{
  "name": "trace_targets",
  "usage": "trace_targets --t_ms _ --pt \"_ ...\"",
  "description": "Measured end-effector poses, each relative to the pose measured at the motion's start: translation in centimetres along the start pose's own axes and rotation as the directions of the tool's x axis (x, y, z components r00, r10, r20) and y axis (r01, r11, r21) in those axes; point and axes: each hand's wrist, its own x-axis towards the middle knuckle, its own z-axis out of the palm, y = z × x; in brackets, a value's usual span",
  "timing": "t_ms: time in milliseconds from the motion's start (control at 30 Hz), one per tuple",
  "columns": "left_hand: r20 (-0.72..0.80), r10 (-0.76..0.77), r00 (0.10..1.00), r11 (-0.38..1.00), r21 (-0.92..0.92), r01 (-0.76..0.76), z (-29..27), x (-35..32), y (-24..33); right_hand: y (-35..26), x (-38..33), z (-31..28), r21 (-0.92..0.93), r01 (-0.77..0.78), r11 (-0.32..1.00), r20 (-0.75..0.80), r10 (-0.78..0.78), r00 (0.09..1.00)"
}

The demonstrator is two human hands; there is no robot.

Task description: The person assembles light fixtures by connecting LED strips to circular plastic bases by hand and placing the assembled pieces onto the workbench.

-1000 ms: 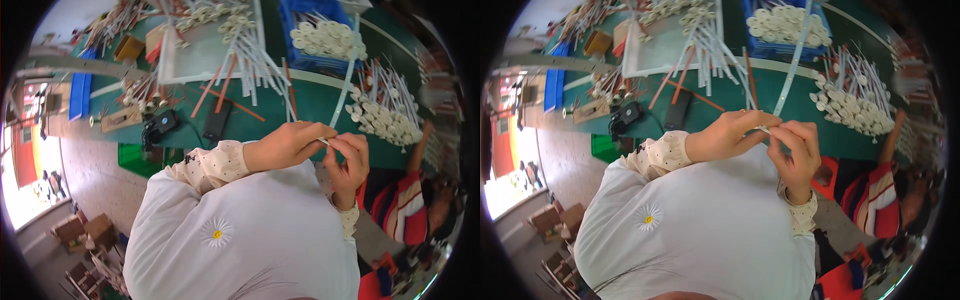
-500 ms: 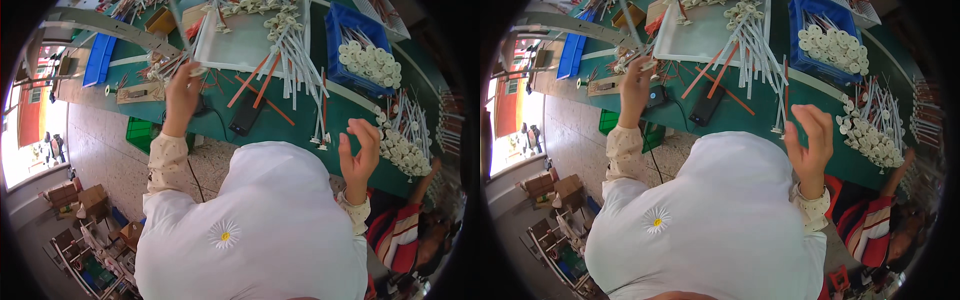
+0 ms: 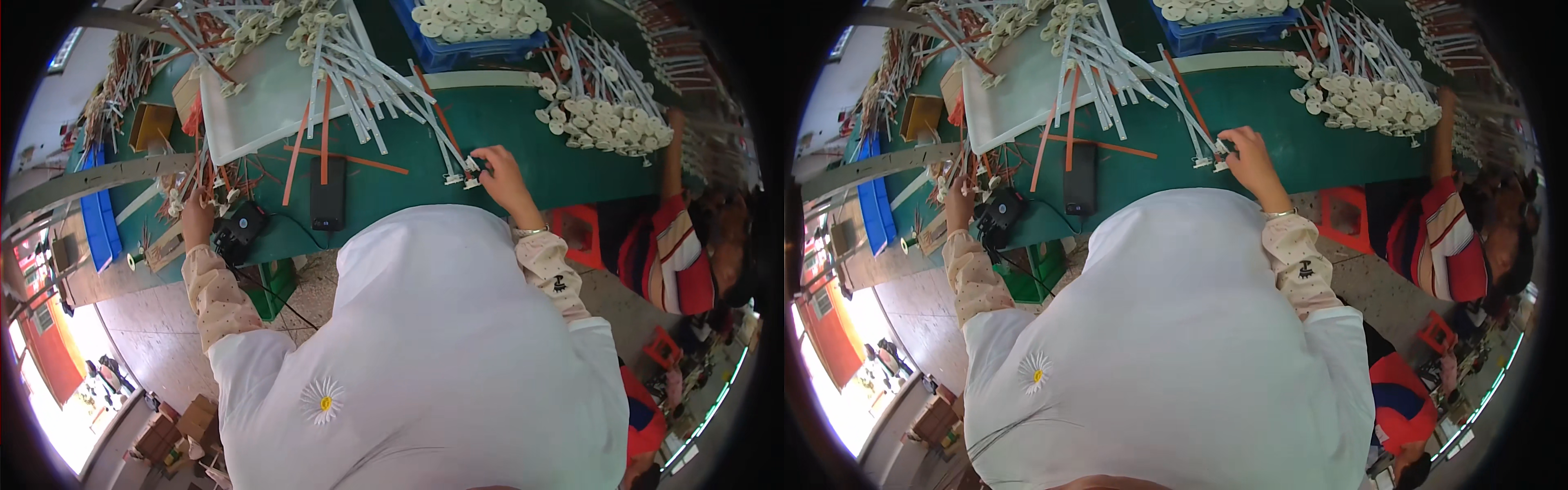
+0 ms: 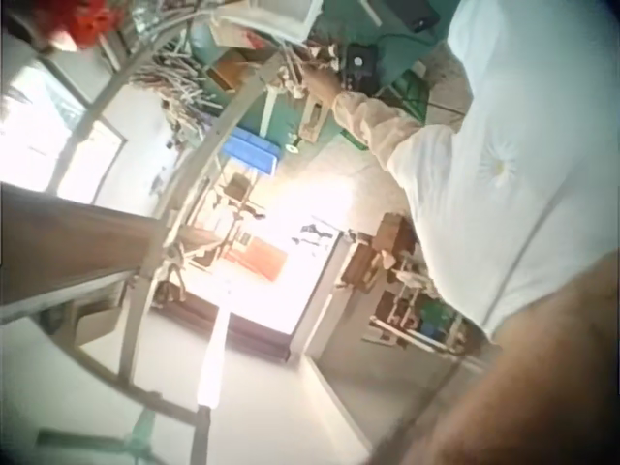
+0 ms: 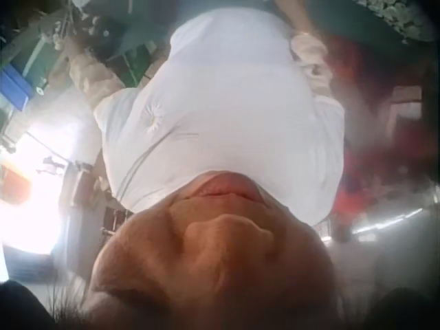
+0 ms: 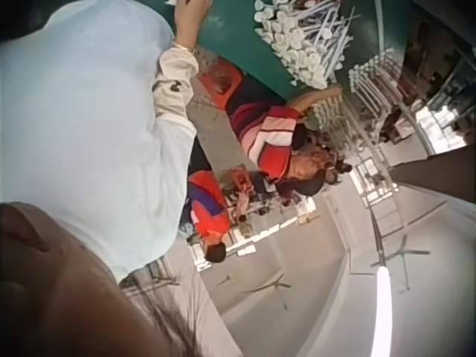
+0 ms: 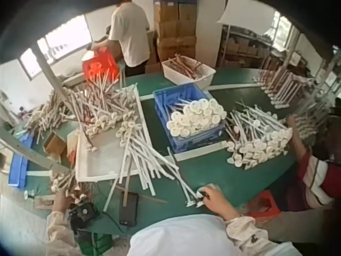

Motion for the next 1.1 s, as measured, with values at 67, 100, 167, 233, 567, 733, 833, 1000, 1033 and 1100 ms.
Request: trace_targets --t_ms 67,100,167,233,567,733,833,1000,1033,1100 --pt "-0.205 0.114 0.972 0.939 -0.296 -0.172 -3.1 -1.0 4.8 0.3 -0.1 0.6 0.012 -0.01 1.0 0.009 0.01 1.0" --pt "-0.233 0.064 0.97 0.859 -0.482 -0.172 -5.7 -2.0 9.4 0.6 0.0 1.0 0.026 -0.01 1.0 0.021 0.01 1.0" --pt "-0.275 0.063 0.96 0.827 -0.523 -0.204 -9.0 -4.1 16.0 1.6 0.0 1.8 0.028 0.045 0.999 -0.025 -0.044 0.999" --pt "-0.238 0.158 0.959 0.547 -0.787 -0.285 -11.0 -6.1 22.3 2.6 0.3 2.2 0.268 -0.067 0.961 0.011 0.067 0.998" --pt "0.168 0.825 0.539 0.306 -0.935 -0.177 -6.1 -14.4 42.6 -4.1 -4.0 -5.1 0.927 -0.238 0.289 0.115 0.386 0.915" --pt "0.156 0.836 0.526 0.123 -0.988 0.098 -6.6 -15.8 46.6 -9.2 -7.4 -7.6 0.931 -0.038 0.364 -0.068 0.276 0.959" --pt "0.162 0.851 0.5 0.085 -0.981 0.174 -6.9 -15.8 47.2 -10.6 -8.8 -8.0 0.879 0.026 0.476 -0.141 0.207 0.968" --pt "0.113 0.857 0.502 0.07 -0.992 0.104 -6.9 -16.3 47.6 -9.4 -8.7 -9.2 0.703 0.041 0.71 -0.222 0.165 0.961" --pt "0.102 0.858 0.503 0.108 -0.994 0.017 -7.2 -16.4 47.7 -9.2 -8.3 -9.6 0.752 -0.054 0.657 -0.157 0.258 0.953" --pt "0.049 0.851 0.522 0.115 -0.989 -0.096 -8.3 -16.5 47.9 -9.0 -7.3 -10.0 0.791 -0.147 0.594 -0.085 0.345 0.935"
